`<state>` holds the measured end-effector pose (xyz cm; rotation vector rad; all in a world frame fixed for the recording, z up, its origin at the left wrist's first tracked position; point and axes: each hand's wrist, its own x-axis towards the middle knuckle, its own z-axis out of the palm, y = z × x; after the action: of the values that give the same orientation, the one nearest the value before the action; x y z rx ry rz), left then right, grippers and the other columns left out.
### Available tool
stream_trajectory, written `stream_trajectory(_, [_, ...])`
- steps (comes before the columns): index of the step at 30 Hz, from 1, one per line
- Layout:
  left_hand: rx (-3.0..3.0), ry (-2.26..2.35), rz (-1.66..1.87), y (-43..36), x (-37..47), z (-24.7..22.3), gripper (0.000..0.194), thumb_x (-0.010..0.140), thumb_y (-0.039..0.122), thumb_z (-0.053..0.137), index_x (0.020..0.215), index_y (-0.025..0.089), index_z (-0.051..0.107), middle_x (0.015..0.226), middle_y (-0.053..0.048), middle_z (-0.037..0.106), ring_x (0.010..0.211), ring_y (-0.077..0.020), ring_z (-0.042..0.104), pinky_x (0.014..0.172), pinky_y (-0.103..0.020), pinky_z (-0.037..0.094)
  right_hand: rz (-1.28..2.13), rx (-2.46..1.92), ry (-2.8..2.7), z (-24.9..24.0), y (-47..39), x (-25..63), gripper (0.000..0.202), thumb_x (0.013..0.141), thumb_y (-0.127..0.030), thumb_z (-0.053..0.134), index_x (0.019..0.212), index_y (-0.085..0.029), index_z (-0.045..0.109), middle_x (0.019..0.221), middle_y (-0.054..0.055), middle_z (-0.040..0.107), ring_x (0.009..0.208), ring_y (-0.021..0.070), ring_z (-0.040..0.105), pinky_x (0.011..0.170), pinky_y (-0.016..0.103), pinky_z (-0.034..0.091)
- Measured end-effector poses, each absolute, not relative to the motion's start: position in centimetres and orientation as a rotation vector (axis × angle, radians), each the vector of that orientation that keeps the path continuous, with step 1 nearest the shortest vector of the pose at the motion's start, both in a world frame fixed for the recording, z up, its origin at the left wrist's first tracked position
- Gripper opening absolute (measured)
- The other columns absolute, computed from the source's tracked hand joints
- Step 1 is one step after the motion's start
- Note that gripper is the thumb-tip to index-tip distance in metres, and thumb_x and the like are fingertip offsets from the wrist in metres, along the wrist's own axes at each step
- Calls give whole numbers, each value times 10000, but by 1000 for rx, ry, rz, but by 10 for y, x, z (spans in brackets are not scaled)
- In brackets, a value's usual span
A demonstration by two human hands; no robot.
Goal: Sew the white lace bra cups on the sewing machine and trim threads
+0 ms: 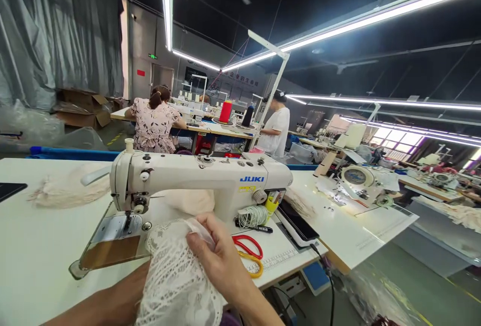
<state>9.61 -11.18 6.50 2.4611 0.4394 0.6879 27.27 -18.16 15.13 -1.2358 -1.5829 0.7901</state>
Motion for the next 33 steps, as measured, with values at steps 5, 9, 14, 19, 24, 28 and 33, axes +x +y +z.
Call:
stream_trajectory(5, [1981, 569, 604, -128, 83, 73, 524, 969, 467, 221, 1116, 147, 608, 756, -62, 689, 738, -223, 643, 718, -311, 520, 1027, -1236, -1451, 118, -195, 252, 329, 819, -475, 607, 809, -159, 513, 700, -28, 437, 631, 105, 373, 580, 216, 311])
stream_trajectory(9, [1347, 688, 622, -156, 48, 68, 593, 770, 699, 511, 1019, 165, 579, 813, -53, 628, 753, -213, 580, 736, -311, 474, 1239, -1057, -1409, 82, -194, 222, 343, 798, -483, 609, 826, -166, 480, 677, -39, 419, 609, 98, 342, 561, 213, 284])
stream_trajectory(14, [1496, 903, 441, -190, 3, 65, 445, 703, 596, 648, 665, 186, 478, 620, 54, 416, 618, -125, 361, 590, -219, 309, 1683, -942, -1458, 59, -212, 202, 104, 753, -241, 570, 811, -170, 522, 624, -58, 419, 569, 81, 346, 566, 195, 292])
stream_trajectory(19, [1414, 882, 261, -214, -20, 50, 340, 688, 488, 627, 668, 178, 489, 612, 59, 412, 587, -113, 341, 540, -213, 250, 1770, -1017, -1700, 55, -245, 198, 370, 717, -172, 572, 1086, -192, 577, 974, 29, 593, 878, 172, 546, 773, 271, 405])
stream_trajectory(24, [1392, 938, 270, -222, -24, 41, 272, 630, 398, 646, 639, 174, 491, 586, 65, 414, 565, -108, 345, 523, -211, 256, 1417, -1341, -1937, 46, -261, 182, 356, 765, -281, 657, 1106, -221, 572, 1005, 25, 588, 947, 198, 534, 901, 320, 370])
stream_trajectory(28, [1358, 948, 278, -223, -28, 44, 254, 617, 380, 655, 660, 164, 527, 592, 61, 425, 574, -111, 342, 529, -218, 249, 1355, -1302, -1794, 34, -259, 175, 155, 776, -92, 464, 822, -172, 589, 737, -11, 564, 719, 136, 523, 717, 244, 416])
stream_trajectory(33, [1334, 944, 298, -225, -31, 44, 310, 654, 443, 662, 702, 158, 550, 592, 63, 428, 565, -105, 337, 529, -217, 240, 1570, -1090, -1648, 25, -266, 173, 323, 727, -268, 660, 1034, -196, 588, 896, 4, 574, 863, 175, 517, 787, 268, 419])
